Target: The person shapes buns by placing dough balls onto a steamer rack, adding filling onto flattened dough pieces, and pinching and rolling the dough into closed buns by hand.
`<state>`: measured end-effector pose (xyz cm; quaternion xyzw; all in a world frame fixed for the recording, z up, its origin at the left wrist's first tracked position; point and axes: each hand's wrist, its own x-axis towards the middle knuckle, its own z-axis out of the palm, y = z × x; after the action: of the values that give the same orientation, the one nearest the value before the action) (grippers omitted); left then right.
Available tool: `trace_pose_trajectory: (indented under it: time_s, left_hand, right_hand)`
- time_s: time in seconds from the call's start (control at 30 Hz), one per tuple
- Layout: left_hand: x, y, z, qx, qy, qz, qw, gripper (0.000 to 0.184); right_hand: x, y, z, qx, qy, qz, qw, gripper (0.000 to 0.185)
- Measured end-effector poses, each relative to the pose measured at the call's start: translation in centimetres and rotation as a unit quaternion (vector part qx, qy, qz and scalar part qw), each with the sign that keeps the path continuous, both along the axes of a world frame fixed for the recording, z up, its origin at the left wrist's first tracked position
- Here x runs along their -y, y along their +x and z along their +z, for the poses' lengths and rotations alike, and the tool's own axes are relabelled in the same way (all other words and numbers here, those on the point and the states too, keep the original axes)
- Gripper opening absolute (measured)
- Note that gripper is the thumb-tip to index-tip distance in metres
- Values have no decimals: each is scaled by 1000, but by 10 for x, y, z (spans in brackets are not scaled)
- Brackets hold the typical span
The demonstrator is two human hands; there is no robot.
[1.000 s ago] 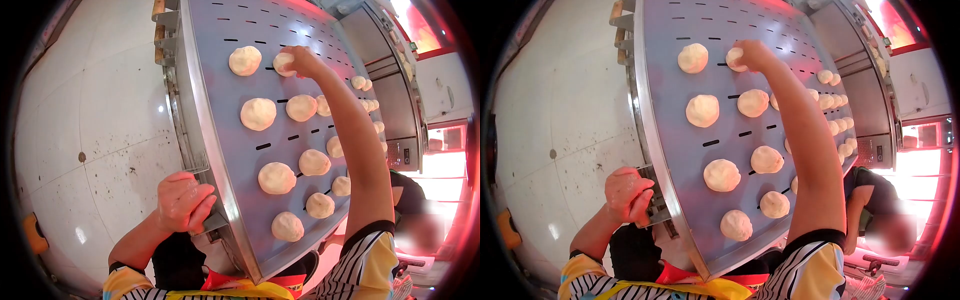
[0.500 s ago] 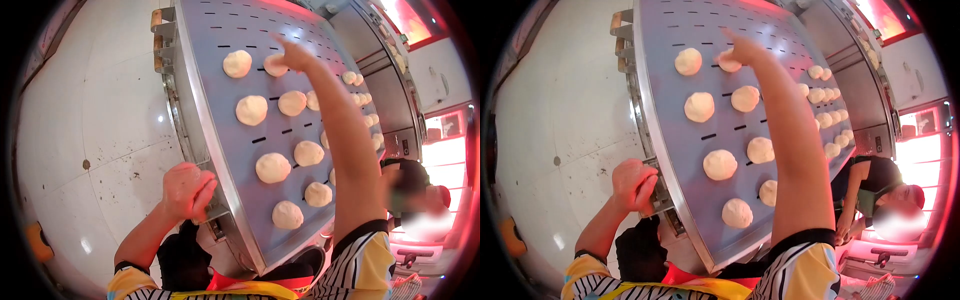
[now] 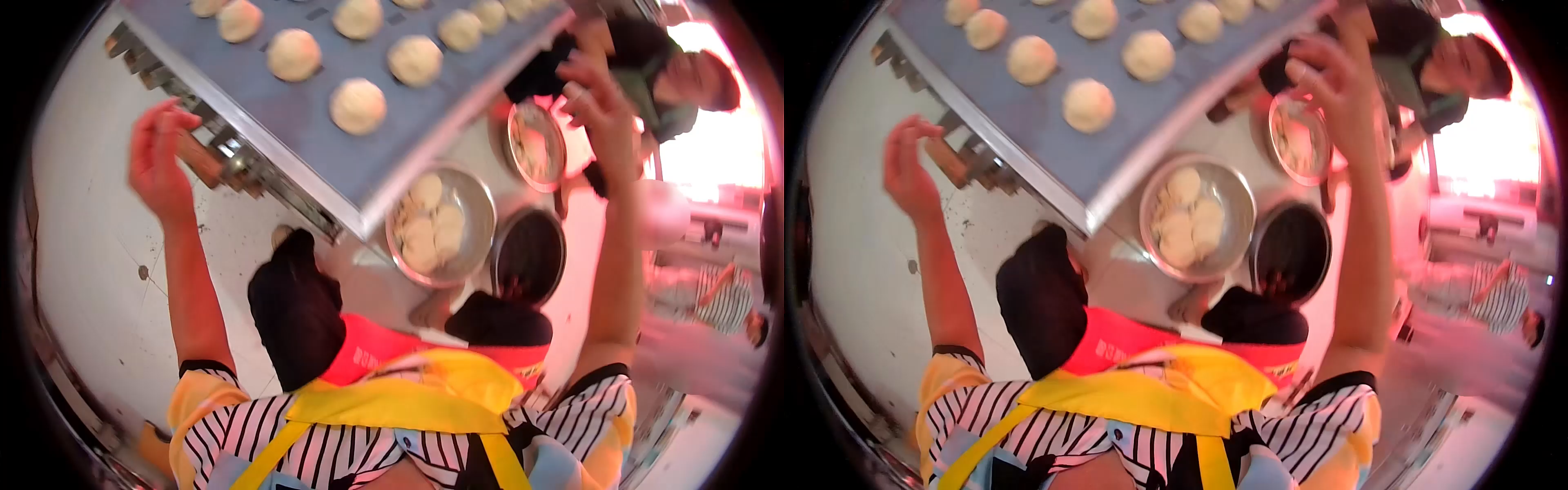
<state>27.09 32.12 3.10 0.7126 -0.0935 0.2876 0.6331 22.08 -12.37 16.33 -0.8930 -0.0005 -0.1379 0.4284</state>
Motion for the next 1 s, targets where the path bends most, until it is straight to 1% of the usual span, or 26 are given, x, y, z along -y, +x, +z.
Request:
trace_pose_trajectory:
  time_s: [0.03,0.07,0.1,0.13,0.17,0.2,0.23,0.27,0.3,0.33,0.37,0.43,0.5,0.53,0.57,0.63,0.73,0.83,0.87,0.93,0.97,1.0]
  left_hand:
    - [17,-19,23,40,-15,-2,999,24]
    - [35,-41,43,93,-52,-93,990,27]
    - [62,-64,59,80,-66,-170,980,28]
    - [90,-85,71,70,-78,-242,965,29]
    - [112,-94,68,75,-99,-361,924,30]
    - [143,-119,70,-16,-151,-411,899,22]
    - [162,-127,70,-61,-48,-478,875,23]
    - [184,-139,67,-128,-27,-493,860,17]
    - [203,-140,51,-156,-28,-502,850,16]
    - [219,-138,33,-185,-29,-510,839,15]
    - [226,-136,16,-245,-33,-500,830,15]
    - [230,-128,-16,-365,-45,-469,803,15]
    - [229,-124,-45,-419,12,-432,799,14]
    - [231,-125,-51,-446,41,-411,794,14]
    - [234,-126,-54,-439,83,-422,789,15]
    - [243,-123,-40,-418,169,-447,773,19]
    - [247,-128,-53,-382,237,-459,767,21]
    - [253,-131,-59,-383,281,-476,741,19]
    - [254,-131,-59,-404,276,-487,723,21]
    - [256,-133,-63,-401,293,-486,719,22]
    - [256,-135,-64,-399,299,-487,717,22]
    - [258,-137,-65,-389,317,-487,714,23]
  right_hand:
    - [25,-38,-33,-45,39,-74,995,43]
    - [56,-76,-76,-125,45,-136,982,40]
    - [72,-107,-111,-217,12,-173,961,37]
    - [97,-135,-172,-195,48,-190,961,35]
    - [98,-155,-208,-225,89,-211,947,38]
    - [108,-172,-250,-274,79,-211,935,41]
    - [116,-185,-291,-321,70,-209,921,43]
    - [118,-196,-324,-334,-2,-179,926,46]
    - [117,-204,-353,-344,-75,-145,924,48]
    - [115,-208,-379,-353,-85,-131,922,50]
    - [112,-211,-404,-364,-97,-116,919,52]
    - [100,-215,-427,-393,-114,-103,906,54]
    - [98,-207,-442,-421,-129,-111,891,55]
    - [103,-202,-459,-430,-131,-117,885,64]
    - [108,-201,-475,-434,-148,-126,880,66]
    - [113,-194,-499,-435,-180,-147,870,71]
    - [108,-189,-515,-465,-204,-193,840,75]
    - [108,-177,-525,-510,-228,-261,787,66]
    - [111,-174,-525,-530,-204,-244,786,55]
    - [119,-175,-524,-571,-158,-211,778,34]
    - [115,-182,-523,-505,-231,-164,815,28]
    - [106,-192,-516,-432,-302,-116,842,23]
